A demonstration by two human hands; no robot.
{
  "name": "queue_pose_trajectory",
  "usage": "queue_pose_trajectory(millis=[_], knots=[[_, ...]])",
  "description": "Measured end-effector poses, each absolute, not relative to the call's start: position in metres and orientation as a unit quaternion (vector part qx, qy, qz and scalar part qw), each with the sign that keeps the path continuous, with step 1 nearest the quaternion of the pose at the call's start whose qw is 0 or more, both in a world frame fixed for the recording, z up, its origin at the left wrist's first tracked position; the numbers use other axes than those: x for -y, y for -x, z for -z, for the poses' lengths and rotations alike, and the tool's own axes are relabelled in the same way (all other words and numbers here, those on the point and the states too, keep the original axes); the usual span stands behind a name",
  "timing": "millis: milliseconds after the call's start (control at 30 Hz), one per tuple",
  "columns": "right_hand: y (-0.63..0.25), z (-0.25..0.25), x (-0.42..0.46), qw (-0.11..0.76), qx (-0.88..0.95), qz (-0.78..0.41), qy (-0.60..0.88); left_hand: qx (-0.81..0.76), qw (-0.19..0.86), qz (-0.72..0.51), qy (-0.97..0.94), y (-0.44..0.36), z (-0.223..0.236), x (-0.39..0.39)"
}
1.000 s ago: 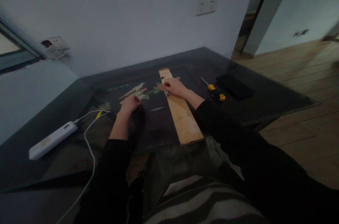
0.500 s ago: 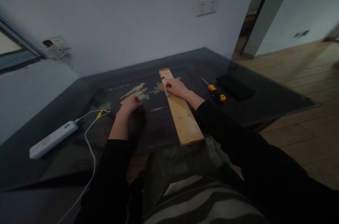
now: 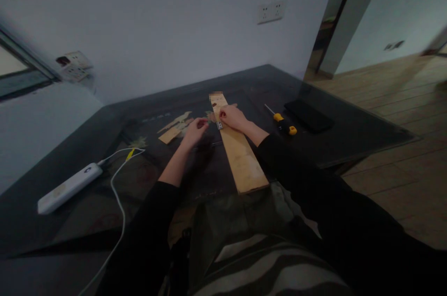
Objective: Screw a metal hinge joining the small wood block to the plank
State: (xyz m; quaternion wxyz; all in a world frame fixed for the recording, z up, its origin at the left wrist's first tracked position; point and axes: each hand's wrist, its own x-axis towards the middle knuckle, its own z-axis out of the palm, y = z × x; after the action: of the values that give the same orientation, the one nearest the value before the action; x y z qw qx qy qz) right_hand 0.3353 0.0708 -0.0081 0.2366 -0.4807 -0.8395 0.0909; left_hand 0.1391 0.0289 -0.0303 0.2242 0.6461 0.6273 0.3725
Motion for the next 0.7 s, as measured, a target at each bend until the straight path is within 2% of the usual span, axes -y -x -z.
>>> queue_pose_trajectory(millis=[167,400,700], knots=[[-0.335,0.008,-0.072,0.227,0.844,-0.092,0.478,-0.686,0.197,-0.329,-0.618,-0.175,0.039,-0.044],[-0.331,0.013,-0.075,0.209,0.856,-0.080,0.466,-0.711,0.168,-0.279,-0.623,-0.178,0.047,-0.044],[-0.330,0.014,-0.069,0.154,0.887,0.022,0.436,-0.714,0.112,-0.232,-0.651,-0.182,0.051,-0.044]])
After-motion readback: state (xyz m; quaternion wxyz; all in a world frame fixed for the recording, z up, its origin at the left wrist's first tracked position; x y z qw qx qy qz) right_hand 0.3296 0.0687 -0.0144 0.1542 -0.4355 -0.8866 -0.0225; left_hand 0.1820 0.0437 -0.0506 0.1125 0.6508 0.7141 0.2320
